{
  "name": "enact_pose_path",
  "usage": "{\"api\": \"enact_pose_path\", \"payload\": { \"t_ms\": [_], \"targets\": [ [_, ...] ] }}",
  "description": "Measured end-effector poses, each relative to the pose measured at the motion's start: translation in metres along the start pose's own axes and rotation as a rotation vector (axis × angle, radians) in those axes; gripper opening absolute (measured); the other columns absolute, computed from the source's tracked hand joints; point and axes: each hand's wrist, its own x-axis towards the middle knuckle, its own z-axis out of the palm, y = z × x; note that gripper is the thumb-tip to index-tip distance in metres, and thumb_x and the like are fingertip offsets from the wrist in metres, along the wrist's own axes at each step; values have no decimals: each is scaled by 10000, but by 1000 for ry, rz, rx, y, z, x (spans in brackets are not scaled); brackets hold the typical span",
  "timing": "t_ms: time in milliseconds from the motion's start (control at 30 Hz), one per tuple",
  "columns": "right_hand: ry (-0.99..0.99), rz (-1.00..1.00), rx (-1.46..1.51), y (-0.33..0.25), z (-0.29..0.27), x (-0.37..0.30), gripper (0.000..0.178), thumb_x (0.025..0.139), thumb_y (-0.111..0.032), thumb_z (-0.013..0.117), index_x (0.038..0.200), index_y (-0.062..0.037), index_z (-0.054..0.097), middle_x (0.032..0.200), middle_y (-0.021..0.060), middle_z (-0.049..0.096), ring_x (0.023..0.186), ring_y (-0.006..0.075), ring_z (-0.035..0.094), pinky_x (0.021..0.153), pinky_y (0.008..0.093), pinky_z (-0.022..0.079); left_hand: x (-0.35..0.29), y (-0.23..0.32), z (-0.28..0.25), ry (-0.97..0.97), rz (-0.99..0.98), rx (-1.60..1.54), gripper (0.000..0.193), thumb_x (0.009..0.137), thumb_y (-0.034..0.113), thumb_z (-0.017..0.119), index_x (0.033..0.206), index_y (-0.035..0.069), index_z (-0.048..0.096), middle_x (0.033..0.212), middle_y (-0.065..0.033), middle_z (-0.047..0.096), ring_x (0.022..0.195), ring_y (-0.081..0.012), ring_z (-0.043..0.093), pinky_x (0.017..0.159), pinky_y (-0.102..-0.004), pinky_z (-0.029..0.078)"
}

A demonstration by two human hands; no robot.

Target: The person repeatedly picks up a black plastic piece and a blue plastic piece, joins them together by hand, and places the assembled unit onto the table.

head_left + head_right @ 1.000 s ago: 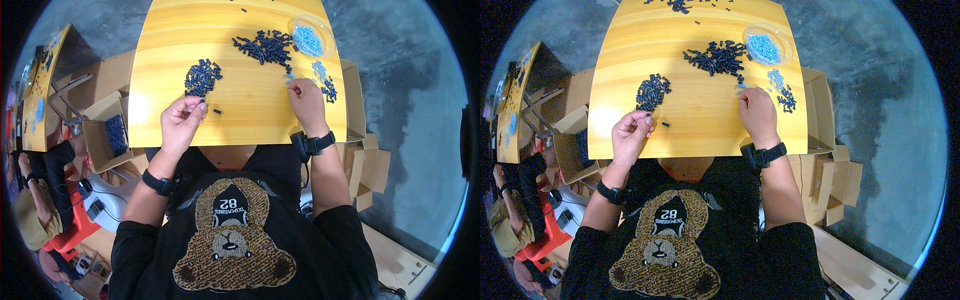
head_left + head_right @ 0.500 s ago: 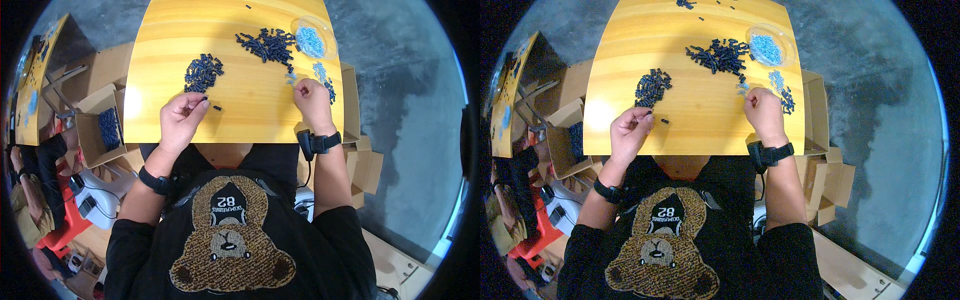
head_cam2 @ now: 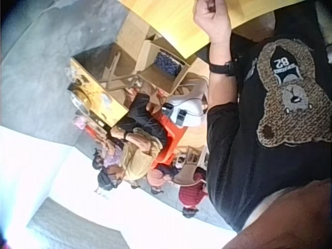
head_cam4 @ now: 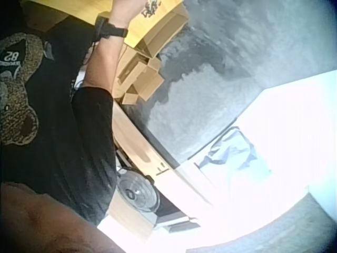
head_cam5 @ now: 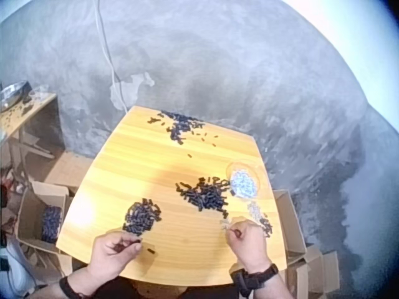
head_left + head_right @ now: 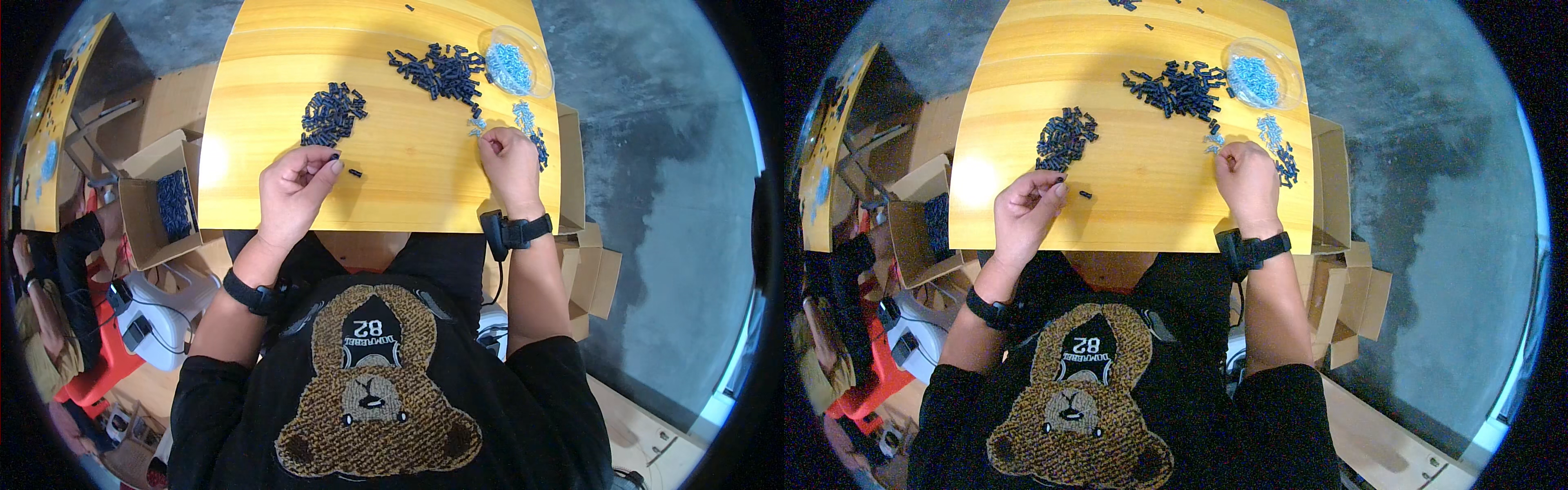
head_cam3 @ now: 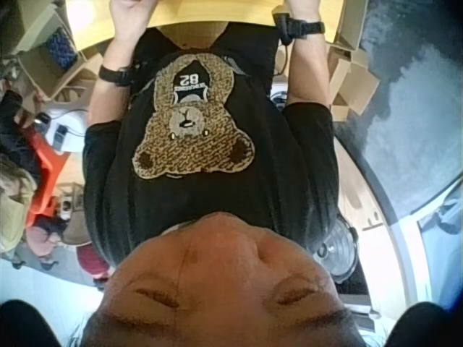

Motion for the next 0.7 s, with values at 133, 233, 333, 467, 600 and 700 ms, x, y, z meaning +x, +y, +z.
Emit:
{"api": "enact_pose_path", "payload": {
  "t_ms": [133,233,333,467,600,700],
  "targets": [
    [28,-40,-17,0,5,0,58,702,-69,620,692,-12,621,719,175,596,711,341,583,646,397,476,1,-3,0,3,62,30,131,847,25,607,967,-28,604,744,4,577,652,-46,507,594,-174,419],
    [5,-59,-8,1,7,1,45,703,-59,611,689,-18,622,710,171,592,717,337,581,649,396,474,0,-3,-1,3,54,50,131,848,22,605,968,-31,604,755,7,580,672,-46,510,608,-174,420],
    [-11,-54,3,-1,7,1,45,708,-52,602,691,-14,620,702,167,586,704,337,575,639,396,472,0,-4,-1,3,43,22,130,848,22,605,968,-31,604,765,3,584,678,-49,517,614,-178,426],
    [-38,-39,-6,-8,5,-2,46,713,-48,594,697,-13,620,694,161,579,691,333,569,629,394,468,0,-5,-1,0,43,22,133,847,23,608,969,-31,603,774,2,588,686,-50,521,624,-179,430],
    [-21,-90,79,-11,1,-7,53,722,-52,591,706,-7,616,690,158,576,679,321,572,617,380,464,-1,-3,-1,-1,38,23,135,845,20,609,970,-30,602,776,2,588,685,-51,522,626,-179,430],
    [8,-81,98,-5,-3,-11,56,727,-53,593,708,-3,610,688,156,579,673,312,574,610,368,462,0,-3,1,46,52,2,95,811,20,652,889,-25,624,732,8,585,649,-38,524,595,-175,437]
  ]
}}
